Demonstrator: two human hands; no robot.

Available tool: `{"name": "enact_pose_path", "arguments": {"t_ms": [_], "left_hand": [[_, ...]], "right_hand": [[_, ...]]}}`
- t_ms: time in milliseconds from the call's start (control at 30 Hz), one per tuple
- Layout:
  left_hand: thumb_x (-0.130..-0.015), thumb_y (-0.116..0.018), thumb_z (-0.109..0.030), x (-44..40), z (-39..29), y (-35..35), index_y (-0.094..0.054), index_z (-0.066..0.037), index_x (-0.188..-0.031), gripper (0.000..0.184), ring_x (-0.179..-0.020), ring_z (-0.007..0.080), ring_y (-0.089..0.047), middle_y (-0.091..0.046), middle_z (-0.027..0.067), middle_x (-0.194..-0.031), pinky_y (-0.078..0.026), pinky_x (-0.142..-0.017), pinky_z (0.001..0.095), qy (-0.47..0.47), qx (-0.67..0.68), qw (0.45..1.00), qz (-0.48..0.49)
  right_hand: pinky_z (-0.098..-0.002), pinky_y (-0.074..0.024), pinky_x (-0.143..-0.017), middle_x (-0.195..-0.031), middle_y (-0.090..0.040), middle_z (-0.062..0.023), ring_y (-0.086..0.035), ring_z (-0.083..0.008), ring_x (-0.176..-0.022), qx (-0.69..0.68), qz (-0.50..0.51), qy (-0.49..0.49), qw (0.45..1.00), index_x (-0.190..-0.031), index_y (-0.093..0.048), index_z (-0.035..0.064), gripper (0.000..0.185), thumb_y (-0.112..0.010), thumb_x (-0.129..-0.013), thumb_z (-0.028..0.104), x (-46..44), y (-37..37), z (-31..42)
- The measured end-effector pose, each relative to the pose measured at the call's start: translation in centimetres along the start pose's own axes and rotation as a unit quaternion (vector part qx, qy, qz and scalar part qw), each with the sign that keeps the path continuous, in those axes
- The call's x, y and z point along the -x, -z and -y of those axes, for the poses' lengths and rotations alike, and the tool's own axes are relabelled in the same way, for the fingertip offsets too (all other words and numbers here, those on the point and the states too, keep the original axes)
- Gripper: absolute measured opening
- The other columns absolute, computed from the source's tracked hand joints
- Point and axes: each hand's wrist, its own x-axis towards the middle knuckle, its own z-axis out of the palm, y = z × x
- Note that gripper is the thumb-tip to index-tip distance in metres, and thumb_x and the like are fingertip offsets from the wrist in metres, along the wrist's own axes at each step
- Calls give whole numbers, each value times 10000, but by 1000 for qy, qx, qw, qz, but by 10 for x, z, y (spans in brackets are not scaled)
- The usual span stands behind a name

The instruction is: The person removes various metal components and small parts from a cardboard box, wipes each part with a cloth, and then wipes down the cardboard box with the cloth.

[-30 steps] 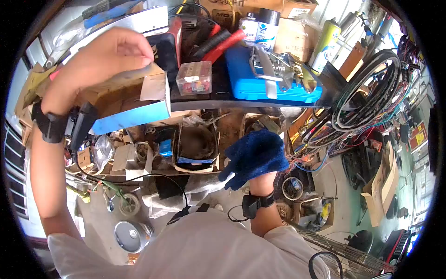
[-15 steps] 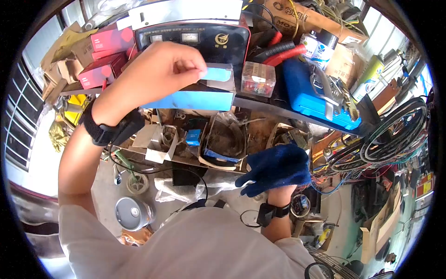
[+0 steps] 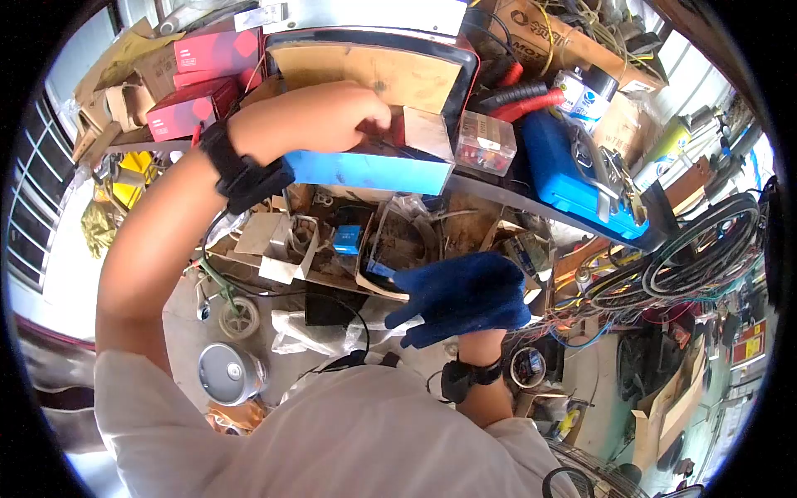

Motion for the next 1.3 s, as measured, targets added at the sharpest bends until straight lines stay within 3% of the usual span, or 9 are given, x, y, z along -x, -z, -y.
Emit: {"name": "enact_pose_path", "arguments": {"t_ms": [367,800,867,967,1000,1033,1167,1200,1300], "left_hand": [[-761,-599,-5,-11,6,-6,-587,24,-883,126,-751,288,-596,-612,162,-802,-461,-675,373,54,-3,993,102],[-844,-586,-37,45,-54,30,-551,-19,-871,47,-793,79,-543,-563,9,-816,-443,-705,233,83,92,955,-270],[-842,-594,-27,53,-90,4,-564,-25,-881,50,-818,91,-555,-579,12,-853,-445,-744,232,87,214,921,-313],[-785,-639,-7,57,-122,-67,-575,-33,-885,122,-762,154,-601,-612,68,-842,-482,-686,287,53,210,916,-337],[-762,-613,10,54,-125,-91,-541,-41,-880,147,-742,287,-595,-598,122,-834,-486,-670,351,22,216,916,-336],[-749,-617,27,54,-136,-105,-537,-25,-870,154,-745,295,-592,-596,130,-825,-485,-669,352,62,239,907,-342],[-749,-639,26,58,-134,-132,-557,-17,-866,149,-695,220,-610,-601,110,-779,-489,-640,289,139,317,857,-381],[-748,-650,20,59,-132,-134,-569,-18,-879,159,-683,183,-611,-612,104,-783,-487,-634,265,134,325,858,-375],[-741,-652,27,58,-135,-124,-573,-19,-885,170,-684,183,-611,-617,102,-790,-488,-629,269,114,307,862,-387]], "right_hand": [[-497,-501,-803,-1012,-615,-205,-604,-373,-895,-59,6,-19,998,-1114,-542,-6,440,-469,-901,372,3,-3,-18],[-388,-481,-879,-1144,-584,-134,-573,-274,-1031,-139,-55,-78,986,-1203,-500,23,347,-491,-912,213,-9,-7,-22],[-353,-475,-881,-1137,-589,-125,-576,-239,-1021,106,-50,-37,992,-1209,-501,21,341,-518,-892,147,-18,-8,-30],[-285,-474,-826,-1091,-601,-77,-585,-159,-964,207,-54,3,977,-1142,-532,4,315,-544,-827,-10,-36,-32,-31],[-286,-477,-806,-1081,-593,-79,-583,-164,-948,185,-75,4,980,-1134,-529,-1,287,-523,-850,36,-33,-37,-37],[-287,-480,-786,-1071,-585,-82,-581,-170,-932,163,-96,5,982,-1127,-526,-7,269,-502,-873,81,-31,-40,-41],[-260,-484,-763,-929,-644,-78,-613,-153,-844,102,-132,-40,985,-978,-602,-25,248,-508,-763,-104,-34,-33,-36],[-265,-486,-750,-917,-649,-76,-615,-153,-849,204,-112,-31,972,-984,-604,-27,250,-513,-760,-92,-36,-30,-32],[-281,-488,-733,-926,-651,-66,-616,-146,-851,77,-115,-40,990,-961,-623,-17,237,-510,-759,-70,-34,-43,-26]]}}
